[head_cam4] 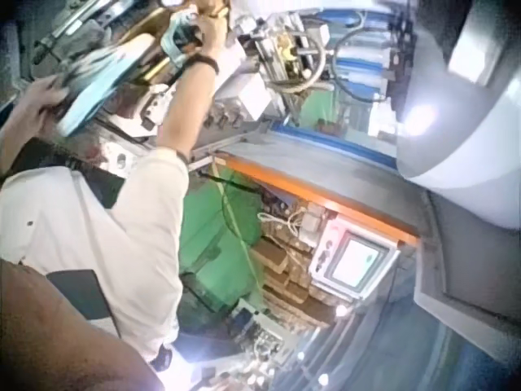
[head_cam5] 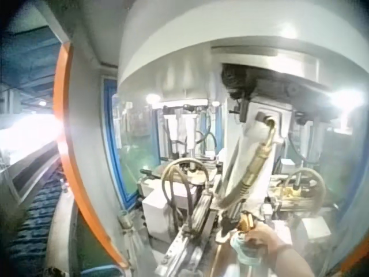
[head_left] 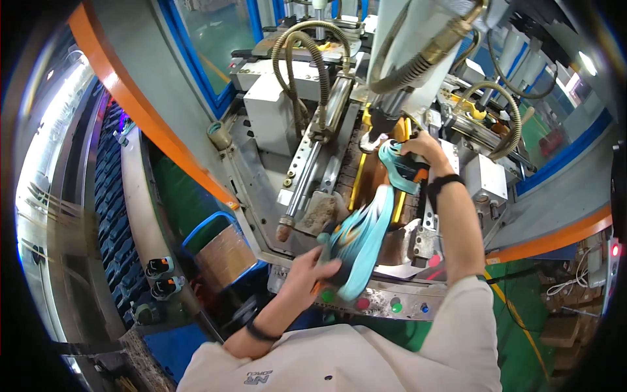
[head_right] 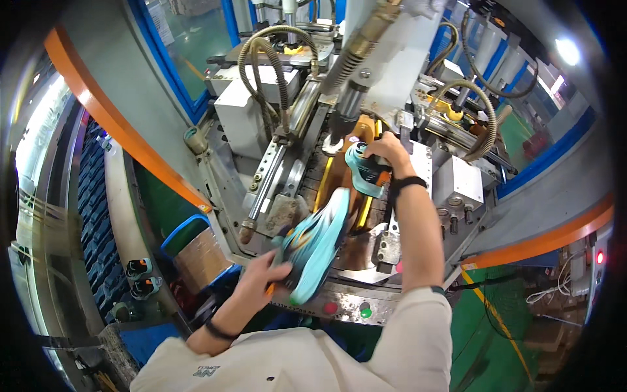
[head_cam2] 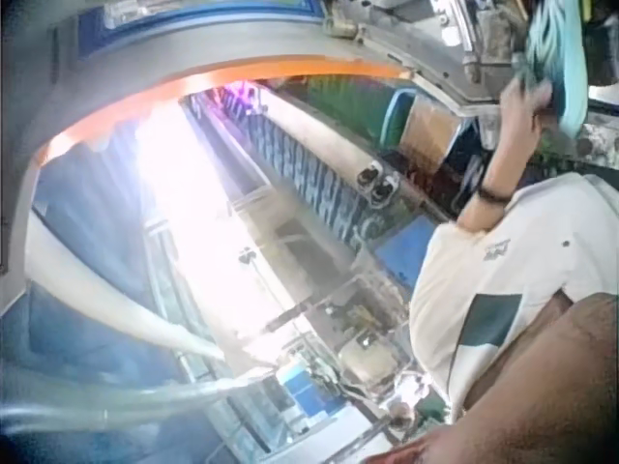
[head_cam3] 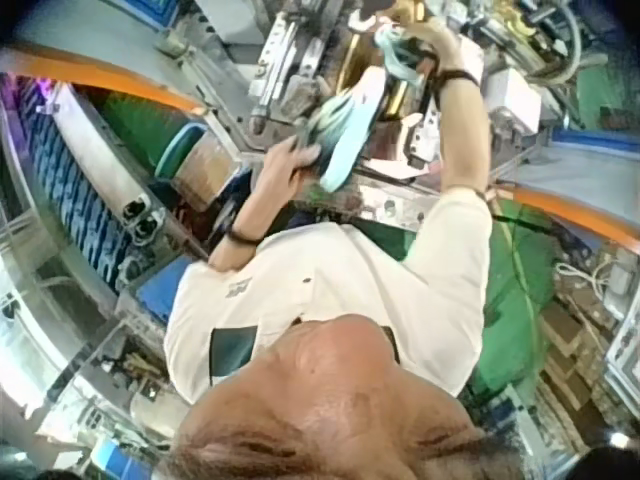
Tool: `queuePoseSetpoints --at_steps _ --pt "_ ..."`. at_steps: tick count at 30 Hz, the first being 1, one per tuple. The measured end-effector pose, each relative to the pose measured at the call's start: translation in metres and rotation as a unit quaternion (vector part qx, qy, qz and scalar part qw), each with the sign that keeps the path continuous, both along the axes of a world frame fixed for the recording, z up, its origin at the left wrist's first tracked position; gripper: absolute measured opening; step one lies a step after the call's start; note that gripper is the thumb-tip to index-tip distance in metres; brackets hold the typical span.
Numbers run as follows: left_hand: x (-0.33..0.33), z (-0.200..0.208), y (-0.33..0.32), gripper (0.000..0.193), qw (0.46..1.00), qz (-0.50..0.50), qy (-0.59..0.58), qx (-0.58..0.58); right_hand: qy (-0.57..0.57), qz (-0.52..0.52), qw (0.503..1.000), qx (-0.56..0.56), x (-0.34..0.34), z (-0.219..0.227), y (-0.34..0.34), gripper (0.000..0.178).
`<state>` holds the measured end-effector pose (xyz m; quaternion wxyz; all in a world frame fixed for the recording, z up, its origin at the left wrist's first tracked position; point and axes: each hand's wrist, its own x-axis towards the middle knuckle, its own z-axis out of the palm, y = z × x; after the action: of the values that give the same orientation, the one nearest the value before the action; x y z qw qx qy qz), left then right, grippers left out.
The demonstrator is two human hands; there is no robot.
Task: Operating machinery and organizing components on an assembly line for shoe manufacturing.
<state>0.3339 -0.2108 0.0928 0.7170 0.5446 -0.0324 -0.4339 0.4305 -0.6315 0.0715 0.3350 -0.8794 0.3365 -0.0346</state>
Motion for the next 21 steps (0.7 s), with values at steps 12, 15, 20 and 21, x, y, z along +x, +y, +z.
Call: queuePoseSetpoints --at_steps 12,15,20,21 --pt "-0.146 -0.009 0.196 0.052 0.888 0.454 -0.006 0.070 -0.135 0.043 0.968 -0.205 0.027 -0.074 0.117 0.028" --pt "-0.170 -0.010 0.178 0.047 0.849 0.526 0.046 0.027 -0.250 0.144 0.955 -0.072 -0.071 -0.031 0.213 0.022" --pt "-0.236 -0.028 0.174 0.042 0.824 0.551 0.126 0.029 -0.268 0.415 0.865 -0.090 -0.168 -0.133 0.349 0.017" --pt "-0.251 -0.041 0.177 0.038 0.824 0.551 0.129 0.030 -0.257 0.447 0.851 -0.101 -0.169 -0.172 0.349 0.018"
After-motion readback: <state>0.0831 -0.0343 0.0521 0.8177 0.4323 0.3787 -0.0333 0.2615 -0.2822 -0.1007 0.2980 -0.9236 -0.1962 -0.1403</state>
